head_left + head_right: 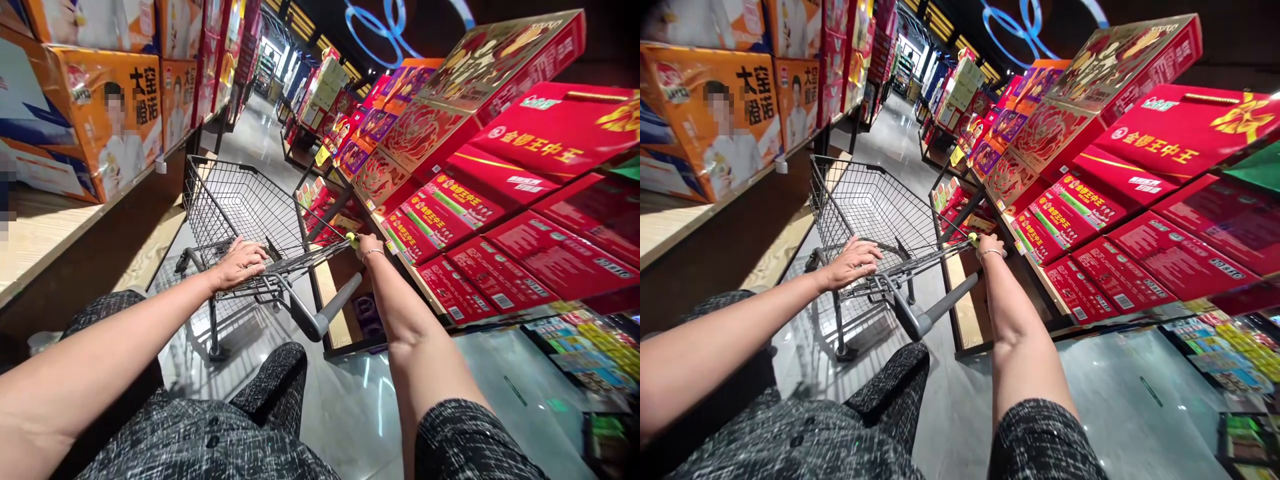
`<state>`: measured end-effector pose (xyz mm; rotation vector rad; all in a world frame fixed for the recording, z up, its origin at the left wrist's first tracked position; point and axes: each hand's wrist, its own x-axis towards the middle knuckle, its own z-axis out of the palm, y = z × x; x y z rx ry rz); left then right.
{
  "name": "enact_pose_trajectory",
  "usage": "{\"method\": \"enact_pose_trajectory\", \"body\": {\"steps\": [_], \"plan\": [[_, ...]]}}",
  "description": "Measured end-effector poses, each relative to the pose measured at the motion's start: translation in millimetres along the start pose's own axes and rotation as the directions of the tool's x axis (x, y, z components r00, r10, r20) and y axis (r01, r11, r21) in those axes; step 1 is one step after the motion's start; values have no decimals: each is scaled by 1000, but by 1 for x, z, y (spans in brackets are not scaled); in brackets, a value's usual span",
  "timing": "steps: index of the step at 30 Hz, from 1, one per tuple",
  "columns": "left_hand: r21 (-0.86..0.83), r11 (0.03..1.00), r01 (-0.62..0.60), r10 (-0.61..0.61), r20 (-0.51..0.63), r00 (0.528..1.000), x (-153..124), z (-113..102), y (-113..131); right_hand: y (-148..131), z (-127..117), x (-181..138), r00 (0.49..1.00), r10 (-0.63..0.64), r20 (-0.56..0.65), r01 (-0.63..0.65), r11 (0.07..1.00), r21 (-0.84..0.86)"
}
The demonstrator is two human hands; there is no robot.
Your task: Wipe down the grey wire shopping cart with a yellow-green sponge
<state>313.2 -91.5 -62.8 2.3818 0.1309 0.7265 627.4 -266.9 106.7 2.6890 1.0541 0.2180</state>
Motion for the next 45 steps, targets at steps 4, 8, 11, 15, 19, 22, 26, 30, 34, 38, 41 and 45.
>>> {"method": "enact_pose_trajectory", "body": {"steps": [4, 8, 11, 15, 19, 22, 26, 30, 34, 38, 41, 45], "plan": [[-4, 999, 32, -32, -14, 999, 4, -2, -5, -1, 14, -21, 998, -45, 36, 44, 998, 51], [14, 999, 52, -53, 14, 999, 11, -6, -7, -23, 9, -60, 973, -232, 16, 226, 960, 166], [31, 998, 53, -54, 22, 998, 16, -8, -8, -46, -2, -97, 909, -413, -50, 407, 857, 317], [40, 996, 78, -79, 41, 996, 18, -10, -10, -67, -19, -140, 832, -491, -259, 554, 708, 438], [47, 994, 103, -105, 42, 994, 17, -13, -13, -81, -38, -171, 708, -542, -452, 705, 563, 430], [55, 996, 68, -70, 33, 997, 18, -16, -20, -92, -52, -192, 499, -735, -460, 866, 451, 219], [62, 997, 47, -48, 16, 999, 21, -20, -31, -94, -64, -222, 348, -882, -318, 930, 368, -3], [58, 997, 52, -51, -4, 999, 24, -22, -39, -82, -64, -240, 348, -875, -336, 920, 388, -58], [45, 994, 99, -99, -3, 995, 26, -23, -44, -62, -38, -213, 376, -788, -487, 915, 399, 60], [30, 986, 163, -163, 10, 987, 26, -27, -45, -26, 3, -157, 585, -507, -633, 783, 557, 277], [23, 977, 213, -213, 4, 977, 26, -32, -40, 1, 25, -124, 776, -234, -585, 554, 697, 456], [-36, 939, 341, -343, -111, 933, 25, -39, -11, -1, 38, -116, 864, 42, -502, 296, 765, 572]]}}
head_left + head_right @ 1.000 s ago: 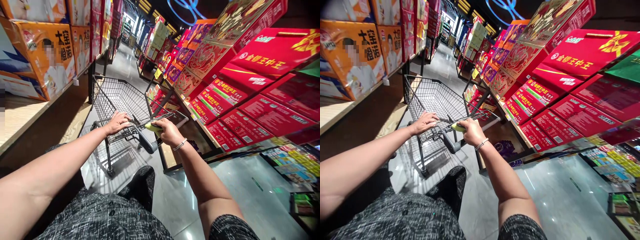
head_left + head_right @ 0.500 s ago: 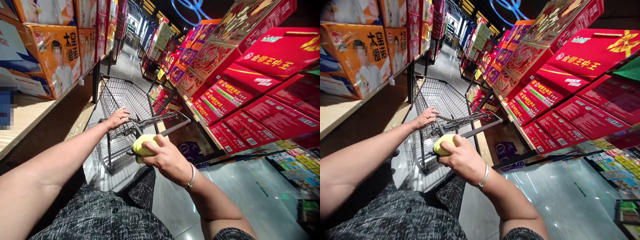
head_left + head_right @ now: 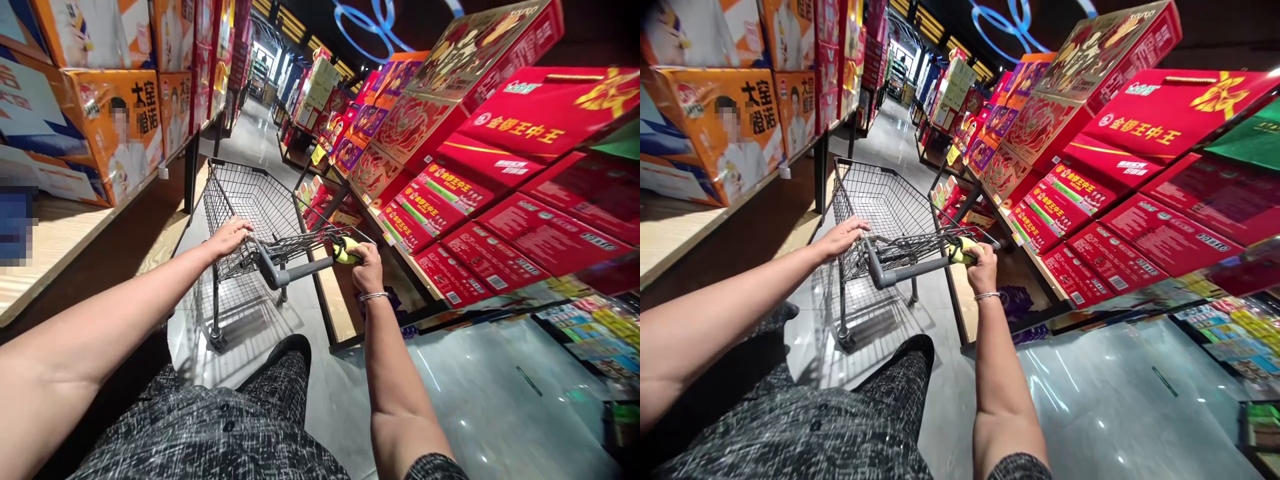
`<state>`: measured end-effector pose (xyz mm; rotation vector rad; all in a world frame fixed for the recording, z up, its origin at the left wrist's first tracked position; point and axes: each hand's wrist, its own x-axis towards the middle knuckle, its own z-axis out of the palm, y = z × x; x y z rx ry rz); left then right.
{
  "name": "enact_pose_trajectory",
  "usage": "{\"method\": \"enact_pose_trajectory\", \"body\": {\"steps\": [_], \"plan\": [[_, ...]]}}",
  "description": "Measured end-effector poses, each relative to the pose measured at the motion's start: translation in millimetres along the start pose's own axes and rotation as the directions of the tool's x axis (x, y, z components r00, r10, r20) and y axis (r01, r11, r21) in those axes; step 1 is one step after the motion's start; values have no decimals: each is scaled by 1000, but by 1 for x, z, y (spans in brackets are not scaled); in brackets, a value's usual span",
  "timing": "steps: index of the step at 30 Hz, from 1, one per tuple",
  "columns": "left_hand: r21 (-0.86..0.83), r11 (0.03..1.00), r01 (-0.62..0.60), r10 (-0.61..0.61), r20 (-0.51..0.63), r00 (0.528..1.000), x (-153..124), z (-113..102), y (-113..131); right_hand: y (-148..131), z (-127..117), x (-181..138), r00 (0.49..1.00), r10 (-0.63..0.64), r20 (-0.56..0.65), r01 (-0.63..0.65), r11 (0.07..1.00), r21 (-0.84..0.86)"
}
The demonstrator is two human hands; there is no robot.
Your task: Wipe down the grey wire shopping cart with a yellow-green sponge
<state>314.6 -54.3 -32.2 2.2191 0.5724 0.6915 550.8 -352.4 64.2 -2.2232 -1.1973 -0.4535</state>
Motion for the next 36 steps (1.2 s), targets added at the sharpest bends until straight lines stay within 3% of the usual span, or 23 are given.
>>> {"method": "enact_pose_trajectory", "body": {"steps": [2, 3, 6, 9, 11, 14, 17, 22, 27, 31, 36], "plan": [[10, 1000, -6, 7, -89, 996, -11, -4, 24, -20, 9, -12, 999, 30, -16, -30, 999, 13], [42, 997, -67, 72, -118, 990, -18, -6, 37, -34, 13, -21, 1000, 14, -18, -13, 999, 34], [114, 954, -277, 293, -180, 939, -45, -9, 82, -82, 19, -49, 988, -152, 10, 150, 982, 119], [131, 889, -438, 454, -141, 880, -70, -8, 116, -119, 17, -65, 937, -338, 86, 322, 933, 159], [169, 860, -481, 499, -80, 863, -79, -5, 126, -129, 15, -65, 899, -416, 134, 396, 905, 155], [265, 845, -465, 483, -5, 875, -81, -4, 122, -120, 15, -51, 875, -455, 165, 431, 888, 158], [319, 837, -444, 457, 39, 889, -75, -10, 108, -89, 19, -31, 915, -378, 143, 360, 923, 138], [290, 828, -480, 449, 170, 877, -66, -30, 87, -16, 17, -1, 989, -97, 116, 99, 995, -18], [237, 852, -467, 436, 173, 883, -56, -50, 65, 38, 5, 12, 973, 225, 55, -208, 954, -215], [275, 854, -442, 409, 169, 897, -52, -60, 62, 31, 6, 7, 944, 329, -6, -319, 912, -259], [486, 811, -327, 307, 123, 944, -53, -60, 89, -25, 27, -15, 946, 318, -66, -324, 914, -244]]}}
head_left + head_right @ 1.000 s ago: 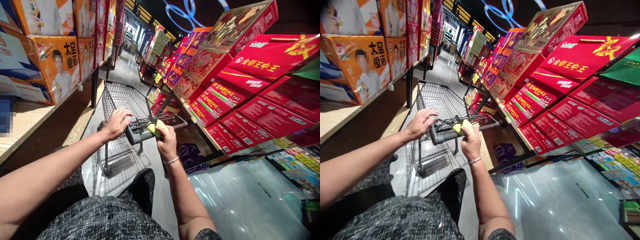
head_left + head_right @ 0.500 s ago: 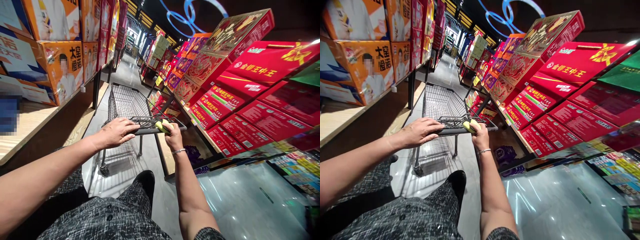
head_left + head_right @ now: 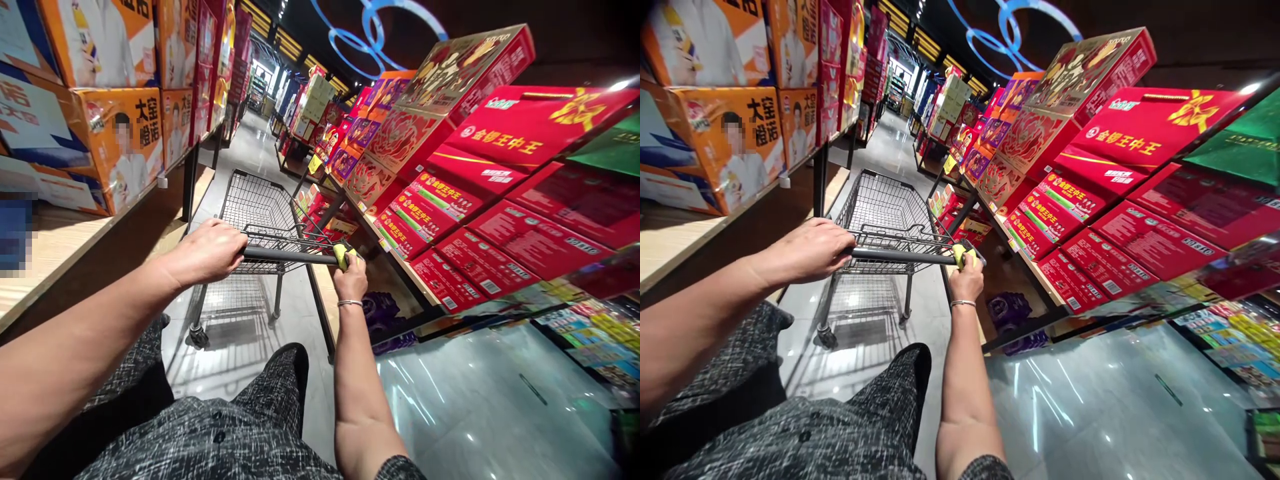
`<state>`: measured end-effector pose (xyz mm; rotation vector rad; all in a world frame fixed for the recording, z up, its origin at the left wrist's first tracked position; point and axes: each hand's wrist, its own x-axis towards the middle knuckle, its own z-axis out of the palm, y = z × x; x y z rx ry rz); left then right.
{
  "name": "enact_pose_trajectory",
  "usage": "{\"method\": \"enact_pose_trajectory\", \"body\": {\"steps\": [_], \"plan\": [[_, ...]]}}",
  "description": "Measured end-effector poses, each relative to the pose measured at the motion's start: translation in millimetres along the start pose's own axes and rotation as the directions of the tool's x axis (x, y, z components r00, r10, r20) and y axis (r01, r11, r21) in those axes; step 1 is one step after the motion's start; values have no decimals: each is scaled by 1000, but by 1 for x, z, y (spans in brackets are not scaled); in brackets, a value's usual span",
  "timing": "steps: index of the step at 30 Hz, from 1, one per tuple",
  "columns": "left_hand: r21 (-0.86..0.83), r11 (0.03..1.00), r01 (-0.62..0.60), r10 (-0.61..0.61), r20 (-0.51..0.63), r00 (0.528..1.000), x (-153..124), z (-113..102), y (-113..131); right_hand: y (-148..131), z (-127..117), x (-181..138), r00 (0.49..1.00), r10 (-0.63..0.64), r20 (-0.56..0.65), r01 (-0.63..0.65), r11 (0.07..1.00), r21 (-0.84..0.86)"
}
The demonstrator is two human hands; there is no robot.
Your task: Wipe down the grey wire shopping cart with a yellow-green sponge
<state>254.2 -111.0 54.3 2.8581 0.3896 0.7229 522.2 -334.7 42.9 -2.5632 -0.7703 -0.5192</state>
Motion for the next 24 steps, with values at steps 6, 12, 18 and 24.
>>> {"method": "enact_pose_trajectory", "body": {"steps": [6, 12, 18, 24], "plan": [[153, 985, 80, -84, 19, 996, 12, 14, 42, -79, 15, -64, 973, -230, 3, 229, 972, 42], [177, 973, 149, -131, -114, 985, 5, 33, 37, -133, -6, -79, 842, -531, 98, 505, 839, 203], [213, 976, 40, -20, -93, 995, -6, 27, 2, -114, -35, -24, 824, -510, 248, 462, 857, 228], [176, 983, 44, -32, -71, 997, -5, 18, -16, -35, -43, 9, 929, -256, 267, 238, 966, 100]]}}
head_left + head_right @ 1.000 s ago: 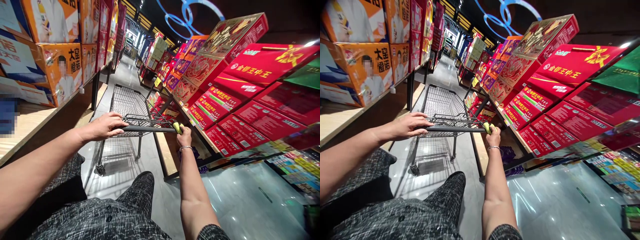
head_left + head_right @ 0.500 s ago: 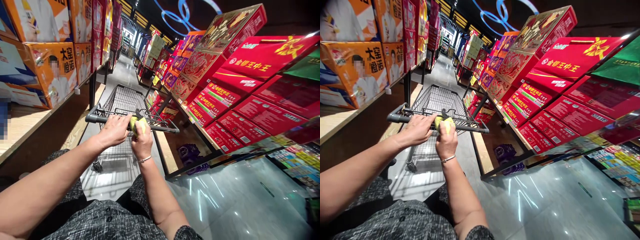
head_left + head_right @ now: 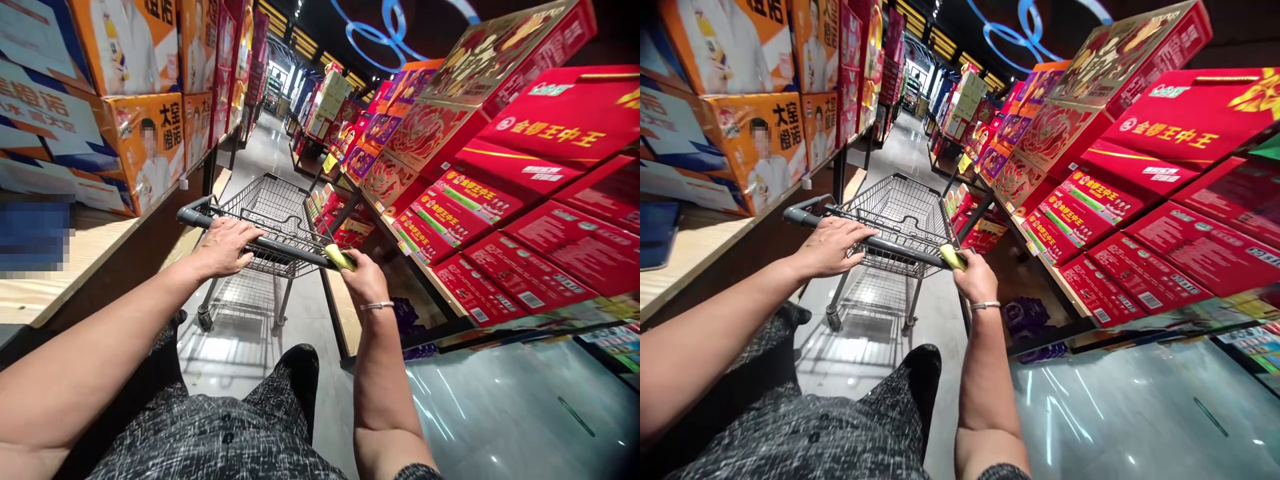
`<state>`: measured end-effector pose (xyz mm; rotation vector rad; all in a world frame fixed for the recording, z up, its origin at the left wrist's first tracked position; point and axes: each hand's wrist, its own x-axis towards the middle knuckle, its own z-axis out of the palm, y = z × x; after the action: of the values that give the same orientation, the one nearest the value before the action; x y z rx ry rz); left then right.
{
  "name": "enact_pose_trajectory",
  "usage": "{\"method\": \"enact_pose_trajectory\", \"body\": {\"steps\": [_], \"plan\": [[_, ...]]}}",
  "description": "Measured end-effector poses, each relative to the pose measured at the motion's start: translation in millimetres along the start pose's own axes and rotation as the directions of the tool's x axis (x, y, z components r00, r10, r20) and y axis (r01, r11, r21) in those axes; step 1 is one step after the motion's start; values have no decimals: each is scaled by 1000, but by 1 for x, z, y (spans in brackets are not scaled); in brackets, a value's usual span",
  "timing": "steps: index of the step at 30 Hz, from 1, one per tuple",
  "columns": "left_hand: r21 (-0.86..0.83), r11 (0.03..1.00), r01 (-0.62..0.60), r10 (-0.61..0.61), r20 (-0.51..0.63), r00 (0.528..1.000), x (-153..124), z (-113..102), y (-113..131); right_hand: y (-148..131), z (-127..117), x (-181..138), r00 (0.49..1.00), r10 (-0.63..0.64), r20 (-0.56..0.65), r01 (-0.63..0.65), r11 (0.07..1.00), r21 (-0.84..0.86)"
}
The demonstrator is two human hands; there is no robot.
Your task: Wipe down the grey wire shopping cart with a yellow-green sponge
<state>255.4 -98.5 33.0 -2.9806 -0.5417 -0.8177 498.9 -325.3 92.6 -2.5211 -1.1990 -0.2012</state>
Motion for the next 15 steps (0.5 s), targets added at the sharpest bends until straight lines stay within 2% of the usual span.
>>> {"method": "enact_pose_trajectory", "body": {"steps": [3, 6, 8, 10, 12, 15], "plan": [[-41, 999, 15, -14, 16, 1000, 4, -3, -5, 22, 19, -20, 974, 65, -215, -57, 998, 41], [-73, 996, 47, -43, 49, 998, 7, -7, -5, 14, 70, -43, 867, 10, -498, 39, 995, 88], [-87, 995, 57, -51, 66, 997, 9, -9, -2, -6, 111, -52, 797, -61, -601, 156, 982, 107], [-100, 994, 53, -45, 76, 996, 10, -10, 1, -32, 147, -52, 735, -108, -669, 255, 959, 126], [-115, 993, 39, -29, 87, 996, 10, -10, 4, -63, 170, -46, 707, -150, -691, 344, 927, 151], [-156, 986, 58, -42, 99, 994, 9, -8, 2, -110, 179, -35, 752, -248, -611, 439, 880, 182]]}}
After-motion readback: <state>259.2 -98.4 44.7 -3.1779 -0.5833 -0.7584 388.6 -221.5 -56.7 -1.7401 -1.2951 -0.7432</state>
